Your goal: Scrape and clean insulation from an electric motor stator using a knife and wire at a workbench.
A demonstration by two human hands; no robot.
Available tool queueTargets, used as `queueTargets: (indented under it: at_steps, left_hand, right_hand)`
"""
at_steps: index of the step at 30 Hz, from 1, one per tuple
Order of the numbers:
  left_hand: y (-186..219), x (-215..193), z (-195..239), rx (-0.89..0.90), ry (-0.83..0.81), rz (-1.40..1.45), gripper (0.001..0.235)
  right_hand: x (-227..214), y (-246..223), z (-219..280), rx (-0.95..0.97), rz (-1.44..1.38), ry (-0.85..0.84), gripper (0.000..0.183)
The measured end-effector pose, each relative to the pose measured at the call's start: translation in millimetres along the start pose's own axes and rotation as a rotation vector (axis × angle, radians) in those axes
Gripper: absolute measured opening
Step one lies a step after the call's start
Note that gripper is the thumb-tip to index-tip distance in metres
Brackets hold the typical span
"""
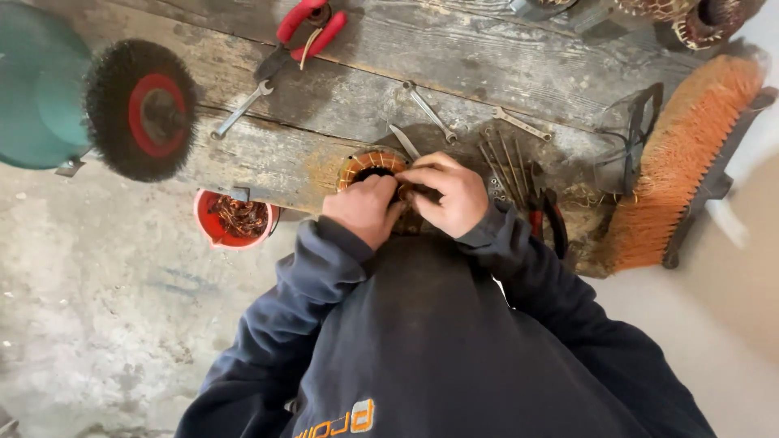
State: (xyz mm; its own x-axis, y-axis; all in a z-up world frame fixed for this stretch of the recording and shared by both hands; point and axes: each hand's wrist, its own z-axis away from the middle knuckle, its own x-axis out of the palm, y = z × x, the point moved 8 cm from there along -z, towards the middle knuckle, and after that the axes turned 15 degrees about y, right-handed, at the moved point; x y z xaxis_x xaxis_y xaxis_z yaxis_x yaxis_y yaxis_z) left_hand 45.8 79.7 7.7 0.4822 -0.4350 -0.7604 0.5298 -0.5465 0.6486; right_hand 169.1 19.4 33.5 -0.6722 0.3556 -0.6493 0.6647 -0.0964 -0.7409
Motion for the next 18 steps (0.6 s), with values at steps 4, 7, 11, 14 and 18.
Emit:
queueTargets:
  at_steps: [4,7,11,14,18]
  left_hand:
    - [-8,-7,-3,-0.046,0.087,0.125,0.014]
    - [-12,-12,-8,-0.109,0.066,0.323,0.014]
    - [-18,11,-10,-0.249,-0.145,0.638,0.014]
    - [-21,8,-9,-0.258,-0.135,0.744,0.012]
    - [-10,-21,-12,-0.106,0.070,0.455,0.011]
  right_hand:
    - [4,6,0,0.019,-0.030,-0.037,0.027]
    - [6,4,-2,0.006,-0.007,-0.049,0.025]
    - [2,7,-6,-0.046,0.004,0.038,0.020]
    - [-6,4,-6,-0.157,0.119,0.137,0.014]
    - [0,29,4,-0.103,0.139,0.241,0.008]
